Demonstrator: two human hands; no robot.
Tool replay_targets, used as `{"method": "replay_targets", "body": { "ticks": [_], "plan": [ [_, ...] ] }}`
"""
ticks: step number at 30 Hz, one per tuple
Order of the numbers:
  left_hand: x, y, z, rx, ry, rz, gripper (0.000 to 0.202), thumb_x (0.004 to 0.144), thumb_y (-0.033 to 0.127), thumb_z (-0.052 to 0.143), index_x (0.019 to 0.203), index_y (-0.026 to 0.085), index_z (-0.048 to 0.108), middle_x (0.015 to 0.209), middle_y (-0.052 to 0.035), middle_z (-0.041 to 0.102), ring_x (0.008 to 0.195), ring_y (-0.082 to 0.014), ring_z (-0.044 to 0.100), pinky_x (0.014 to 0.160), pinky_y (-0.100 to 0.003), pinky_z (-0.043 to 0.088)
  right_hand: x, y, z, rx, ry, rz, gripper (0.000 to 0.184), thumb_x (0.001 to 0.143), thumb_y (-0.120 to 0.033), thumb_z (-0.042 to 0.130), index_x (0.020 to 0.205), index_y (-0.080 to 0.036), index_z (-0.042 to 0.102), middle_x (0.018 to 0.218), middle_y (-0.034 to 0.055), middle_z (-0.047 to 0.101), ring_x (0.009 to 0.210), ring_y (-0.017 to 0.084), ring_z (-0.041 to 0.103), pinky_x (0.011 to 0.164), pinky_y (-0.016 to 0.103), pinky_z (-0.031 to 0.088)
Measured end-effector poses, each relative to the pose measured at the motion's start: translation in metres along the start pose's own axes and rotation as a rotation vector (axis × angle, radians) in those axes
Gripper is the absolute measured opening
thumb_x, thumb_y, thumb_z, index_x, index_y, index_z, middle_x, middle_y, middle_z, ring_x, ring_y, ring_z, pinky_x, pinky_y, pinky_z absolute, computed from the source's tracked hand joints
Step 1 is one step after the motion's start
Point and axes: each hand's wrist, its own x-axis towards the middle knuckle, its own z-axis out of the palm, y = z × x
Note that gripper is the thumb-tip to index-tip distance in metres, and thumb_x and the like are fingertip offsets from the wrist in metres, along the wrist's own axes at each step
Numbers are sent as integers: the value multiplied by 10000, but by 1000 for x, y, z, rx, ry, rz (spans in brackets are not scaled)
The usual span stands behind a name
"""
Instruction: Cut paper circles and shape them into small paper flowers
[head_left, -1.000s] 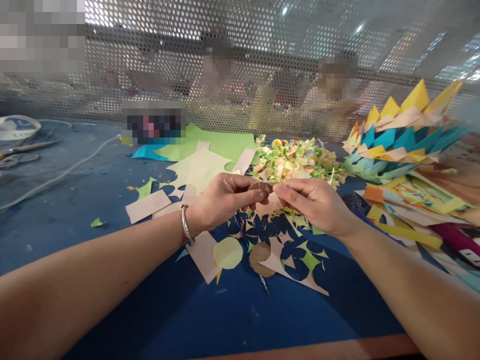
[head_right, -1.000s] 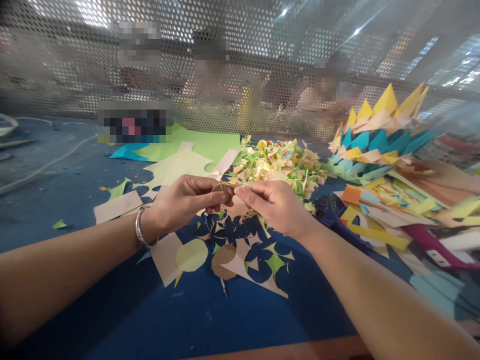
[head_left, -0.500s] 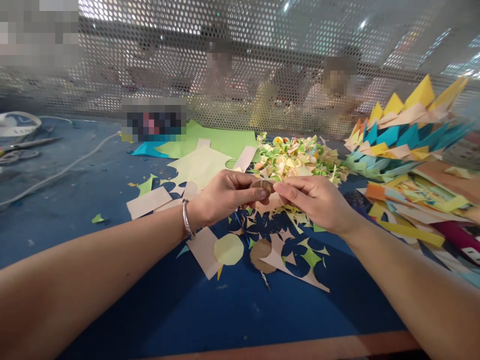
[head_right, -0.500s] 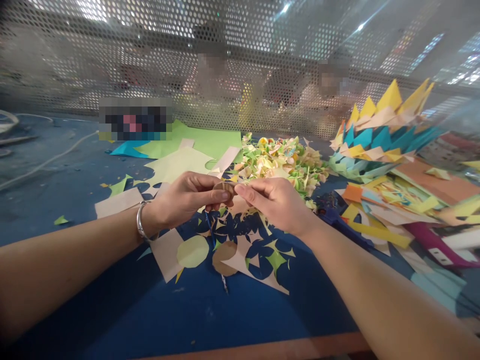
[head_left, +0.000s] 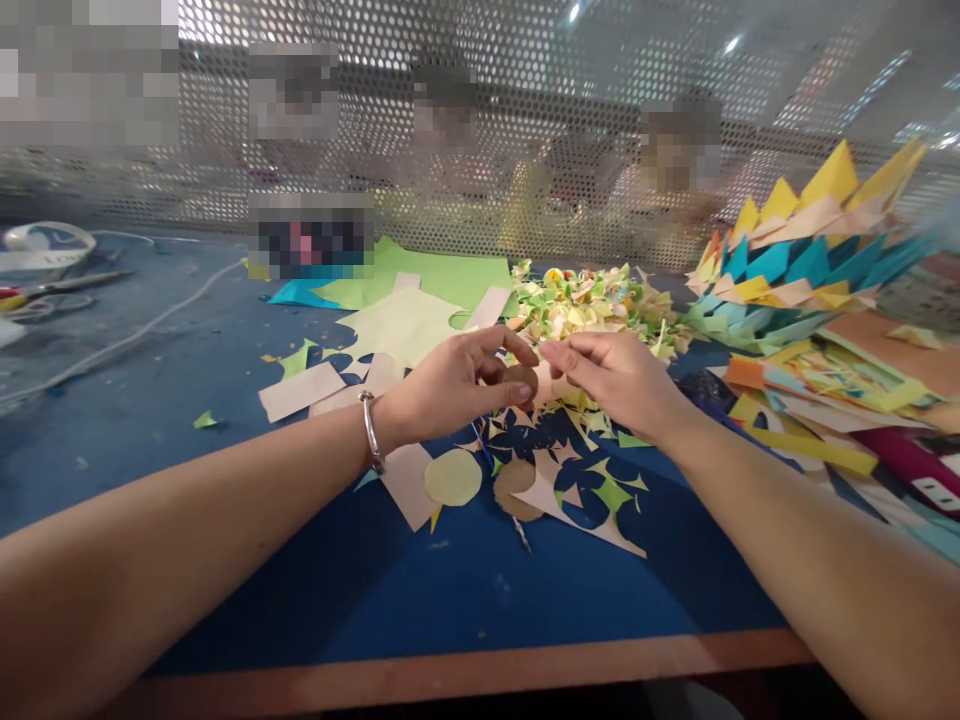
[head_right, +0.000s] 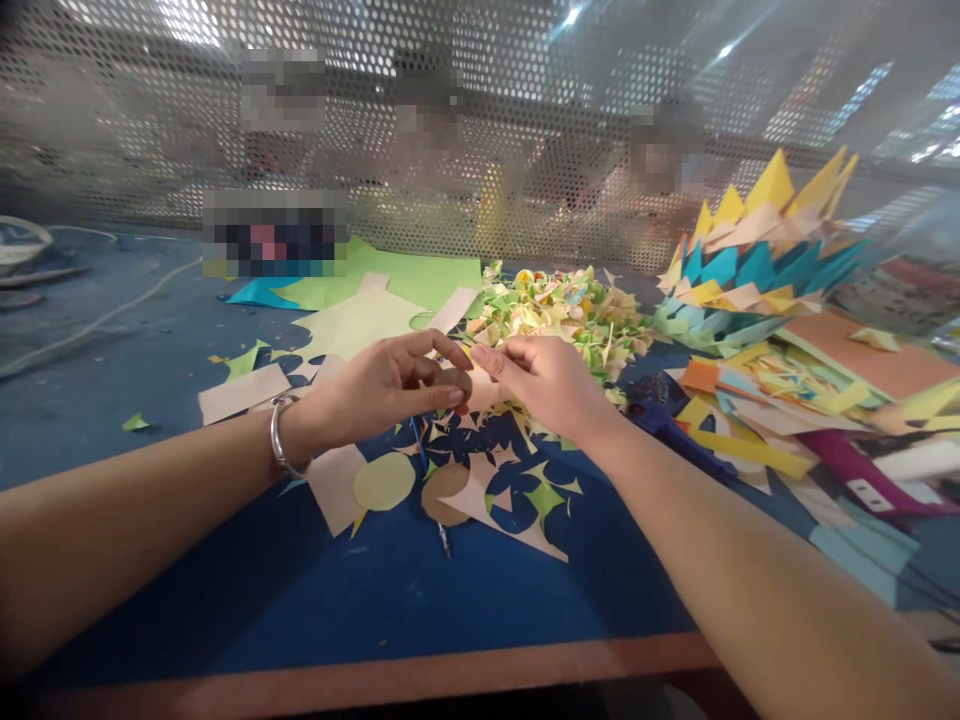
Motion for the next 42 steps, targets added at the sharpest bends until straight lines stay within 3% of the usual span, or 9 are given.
{"method": "replay_targets", "body": {
  "ticks": [5, 10, 14, 20, 22, 26, 32, 38, 42],
  "plan": [
    [-5, 6, 6, 472, -7, 15, 147, 755, 192, 611, 879, 189, 689, 788, -52, 711, 642, -154, 602, 559, -251, 404, 0, 2, 3, -181, -2, -59, 574, 874, -666, 486, 540, -207, 395, 464, -55, 314, 447, 88, 297, 473, 284, 194],
    [-11, 10, 2, 543, 56, -91, 194, 793, 243, 588, 908, 180, 730, 773, -58, 717, 644, -168, 608, 556, -258, 410, 1, 6, 4, -284, -41, -92, 583, 876, -683, 455, 545, -209, 377, 466, -44, 326, 439, 92, 296, 477, 291, 180],
    [-22, 8, -6, 449, 122, -128, 182, 792, 293, 643, 905, 180, 730, 691, -39, 684, 605, -152, 583, 539, -257, 406, -1, 5, 4, -348, -105, -80, 581, 888, -671, 439, 543, -209, 369, 470, -30, 353, 435, 96, 306, 474, 294, 183],
    [-32, 7, -14, 217, 296, -167, 296, 728, 169, 705, 1022, 181, 672, 710, -17, 650, 625, -138, 600, 588, -266, 459, -8, -7, 8, -465, -168, -16, 535, 864, -677, 459, 612, -208, 500, 535, 17, 509, 479, 129, 416, 473, 286, 246],
    [-33, 10, -13, 123, 324, -195, 255, 727, 159, 715, 975, 174, 660, 734, -28, 674, 660, -143, 623, 627, -277, 485, -10, -10, 10, -472, -172, -23, 497, 863, -642, 493, 630, -204, 521, 557, 27, 537, 489, 132, 432, 472, 284, 255],
    [-33, 14, -8, -102, 305, -242, 82, 767, 182, 703, 793, 164, 628, 728, -38, 696, 705, -137, 657, 676, -271, 498, -15, -14, 12, -436, -179, -56, 404, 879, -550, 537, 690, -195, 576, 578, 32, 577, 500, 135, 469, 477, 278, 276],
    [-33, 11, -3, -325, 277, -355, 79, 786, 167, 692, 764, 158, 617, 734, -27, 719, 720, -121, 678, 686, -240, 490, -21, -22, 13, -581, -90, -144, 330, 889, -476, 552, 734, -188, 597, 599, 44, 614, 537, 156, 502, 493, 282, 260],
    [-32, 8, 0, -485, 225, -418, 66, 799, 136, 690, 788, 149, 627, 719, -22, 724, 682, -99, 670, 613, -194, 470, -30, -28, 13, -496, 135, -424, 155, 887, -300, 573, 943, -177, 650, 794, 44, 706, 634, 163, 614, 525, 272, 342],
    [-34, 9, 3, -595, 150, -425, 65, 816, 109, 667, 785, 142, 621, 707, -15, 716, 650, -84, 664, 617, -180, 468, -31, -25, 15, -454, 97, -555, 196, 947, -277, 500, 1008, -187, 662, 921, 59, 727, 748, 173, 653, 608, 282, 417]
  ]
}}
